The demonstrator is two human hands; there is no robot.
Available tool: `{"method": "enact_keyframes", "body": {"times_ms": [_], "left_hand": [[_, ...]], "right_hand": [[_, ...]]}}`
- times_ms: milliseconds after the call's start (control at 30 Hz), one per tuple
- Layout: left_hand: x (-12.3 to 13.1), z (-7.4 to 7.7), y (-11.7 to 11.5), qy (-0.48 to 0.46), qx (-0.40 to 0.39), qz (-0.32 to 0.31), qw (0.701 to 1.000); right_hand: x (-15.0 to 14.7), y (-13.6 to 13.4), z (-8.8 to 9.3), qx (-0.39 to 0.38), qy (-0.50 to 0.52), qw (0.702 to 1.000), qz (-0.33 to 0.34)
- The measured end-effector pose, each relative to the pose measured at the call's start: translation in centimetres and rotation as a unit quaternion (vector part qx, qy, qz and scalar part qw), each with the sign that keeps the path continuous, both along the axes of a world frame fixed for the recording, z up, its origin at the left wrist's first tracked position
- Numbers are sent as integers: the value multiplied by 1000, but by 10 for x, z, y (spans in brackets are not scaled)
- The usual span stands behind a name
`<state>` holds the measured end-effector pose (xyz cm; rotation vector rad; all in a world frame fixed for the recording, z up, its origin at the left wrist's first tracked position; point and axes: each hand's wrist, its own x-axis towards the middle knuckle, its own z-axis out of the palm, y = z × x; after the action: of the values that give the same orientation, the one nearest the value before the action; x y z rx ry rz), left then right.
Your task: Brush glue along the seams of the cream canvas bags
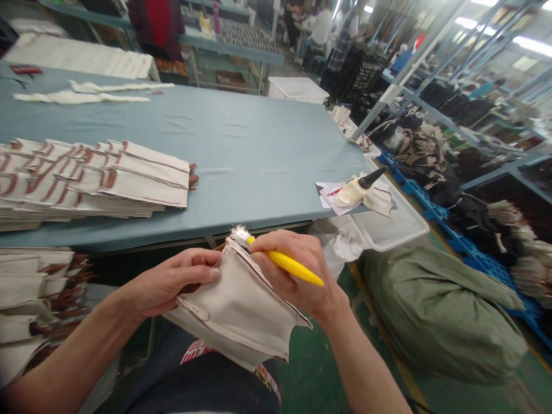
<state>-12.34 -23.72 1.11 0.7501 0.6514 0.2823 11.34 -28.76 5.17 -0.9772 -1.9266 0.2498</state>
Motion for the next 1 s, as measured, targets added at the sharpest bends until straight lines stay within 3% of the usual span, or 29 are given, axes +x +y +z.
{"method": "enact_keyframes", "body": {"times_ms": [100,233,367,500,633,800,1000], "left_hand": [[4,0,-1,16,-5,25,1000],[7,-2,-3,44,11,51,998],[13,-3,-5,51,24,48,997],[23,-3,-6,48,36,46,997],[32,-2,-7,33,43,54,997],[28,-2,-5,29,109,51,992],[15,-10,-10,76,214,-40,973]], "right_hand": [[-2,-7,-2,-7,33,999,15],[1,-8,-19,-40,38,998,6],[9,-3,-42,-37,74,994,-70],[0,-8,-61,3,72,977,-203],[-16,-10,-77,-7,38,968,-249],[-7,-2,-78,21,60,942,-330],[22,7,-68,-45,107,915,-387]]}}
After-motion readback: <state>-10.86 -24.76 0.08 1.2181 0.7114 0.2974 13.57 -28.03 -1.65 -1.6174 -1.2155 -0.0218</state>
